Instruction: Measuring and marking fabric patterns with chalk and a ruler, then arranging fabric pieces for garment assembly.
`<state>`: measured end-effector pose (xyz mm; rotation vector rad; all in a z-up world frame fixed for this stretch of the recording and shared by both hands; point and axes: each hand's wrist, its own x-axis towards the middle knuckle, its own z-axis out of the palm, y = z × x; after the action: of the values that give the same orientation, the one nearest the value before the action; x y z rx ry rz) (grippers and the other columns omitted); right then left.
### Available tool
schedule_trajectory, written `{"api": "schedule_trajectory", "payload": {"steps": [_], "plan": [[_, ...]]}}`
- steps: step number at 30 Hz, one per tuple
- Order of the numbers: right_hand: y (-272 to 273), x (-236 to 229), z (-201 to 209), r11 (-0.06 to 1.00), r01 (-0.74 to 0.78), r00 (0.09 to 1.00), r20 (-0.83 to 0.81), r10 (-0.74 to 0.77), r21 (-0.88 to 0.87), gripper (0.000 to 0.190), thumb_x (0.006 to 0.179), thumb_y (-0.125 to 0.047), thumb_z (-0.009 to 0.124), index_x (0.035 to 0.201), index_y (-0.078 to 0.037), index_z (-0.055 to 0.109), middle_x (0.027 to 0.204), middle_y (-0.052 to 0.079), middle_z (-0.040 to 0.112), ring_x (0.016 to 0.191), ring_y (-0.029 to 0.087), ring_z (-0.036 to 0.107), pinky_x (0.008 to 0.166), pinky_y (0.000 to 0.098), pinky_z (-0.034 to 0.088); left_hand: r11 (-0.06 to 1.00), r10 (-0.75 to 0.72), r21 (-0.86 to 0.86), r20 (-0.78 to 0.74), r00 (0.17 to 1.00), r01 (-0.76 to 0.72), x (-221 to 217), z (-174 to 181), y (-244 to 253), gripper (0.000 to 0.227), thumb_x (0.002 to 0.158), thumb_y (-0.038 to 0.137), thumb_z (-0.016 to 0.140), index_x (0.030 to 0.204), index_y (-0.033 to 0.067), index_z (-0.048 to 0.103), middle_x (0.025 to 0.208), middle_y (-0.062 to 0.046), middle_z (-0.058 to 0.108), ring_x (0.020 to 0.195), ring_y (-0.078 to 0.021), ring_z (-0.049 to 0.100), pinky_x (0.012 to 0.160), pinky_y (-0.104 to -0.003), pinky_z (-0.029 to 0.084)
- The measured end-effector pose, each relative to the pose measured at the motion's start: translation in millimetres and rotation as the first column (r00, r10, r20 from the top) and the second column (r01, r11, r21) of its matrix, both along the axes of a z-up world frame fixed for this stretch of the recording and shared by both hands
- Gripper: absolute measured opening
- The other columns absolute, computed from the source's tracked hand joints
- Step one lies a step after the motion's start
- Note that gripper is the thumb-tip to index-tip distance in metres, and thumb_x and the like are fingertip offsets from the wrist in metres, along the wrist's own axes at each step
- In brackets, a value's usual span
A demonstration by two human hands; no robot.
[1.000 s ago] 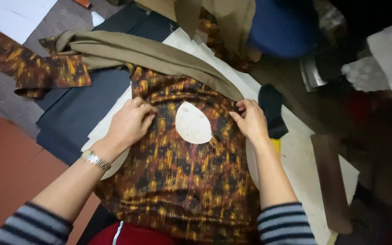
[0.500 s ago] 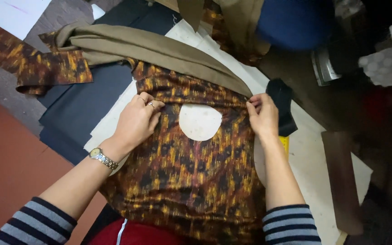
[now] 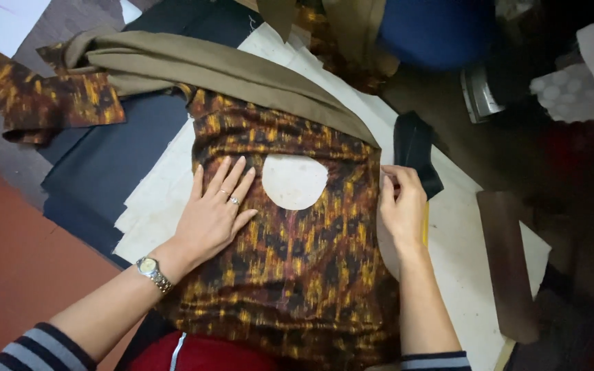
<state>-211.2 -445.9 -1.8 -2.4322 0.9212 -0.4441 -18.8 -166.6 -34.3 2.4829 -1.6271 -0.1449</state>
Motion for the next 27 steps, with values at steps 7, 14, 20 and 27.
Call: {"api": "schedule_trajectory", "payload": {"steps": [7, 14, 20, 27], "plan": [[74.3, 18.4, -3.7, 0.951, -0.307, 0.934, -0.205, 0.292, -0.047, 0.042, 0.098, -0.024, 0.049, 0.138, -0.009, 0.048, 0.144, 0.015, 0.045, 0.136, 0.029, 0.036, 0.114, 0.05, 0.022, 0.994, -0.051, 0.099, 0.061, 0.997, 0.045, -6.4, -13.1, -3.6, 0.07, 0.099, 0.063, 0.014, 0.154, 0.0187, 0.011, 0.162, -0.005, 0.001, 0.148, -0.0229, -0.003, 0.116, -0.052, -0.006], [47.4, 8.1, -15.2, 0.989, -0.135, 0.99, -0.038, 0.133, -0.056, 0.038, 0.1, -0.023, 0.043, 0.133, -0.004, 0.05, 0.134, 0.018, 0.048, 0.128, 0.034, 0.041, 0.109, 0.0502, 0.024, 0.993, -0.012, 0.119, -0.005, 1.0, 0.012, -14.1, 4.4, -17.6, 0.068, 0.099, 0.054, 0.026, 0.149, 0.0082, 0.024, 0.158, -0.014, 0.017, 0.147, -0.029, 0.01, 0.114, -0.057, 0.002], [-50.5, 9.3, -44.5, 0.991, 0.118, 0.991, -0.047, -0.121, -0.062, 0.01, 0.092, -0.02, 0.064, 0.097, -0.013, 0.068, 0.084, 0.005, 0.064, 0.076, 0.025, 0.066, 0.069, 0.0353, 0.054, 0.961, -0.231, -0.166, -0.04, 0.972, 0.221, -23.5, -13.8, -78.8, 0.038, 0.099, 0.03, 0.038, 0.128, 0.0121, 0.055, 0.14, -0.011, 0.045, 0.136, -0.0288, 0.036, 0.11, -0.052, 0.025], [-68.5, 20.7, -76.1, 0.987, 0.154, 0.969, -0.203, -0.141, 0.051, 0.014, 0.075, -0.025, 0.077, 0.079, -0.016, 0.066, 0.072, -0.001, 0.059, 0.065, 0.02, 0.066, 0.063, 0.0333, 0.052, 0.915, -0.326, -0.205, 0.127, 0.937, 0.347, -14.3, -46.6, -131.2, 0.041, 0.091, 0.016, 0.041, 0.129, 0.0125, 0.055, 0.135, -0.002, 0.051, 0.13, -0.0249, 0.04, 0.094, -0.044, 0.034]]}}
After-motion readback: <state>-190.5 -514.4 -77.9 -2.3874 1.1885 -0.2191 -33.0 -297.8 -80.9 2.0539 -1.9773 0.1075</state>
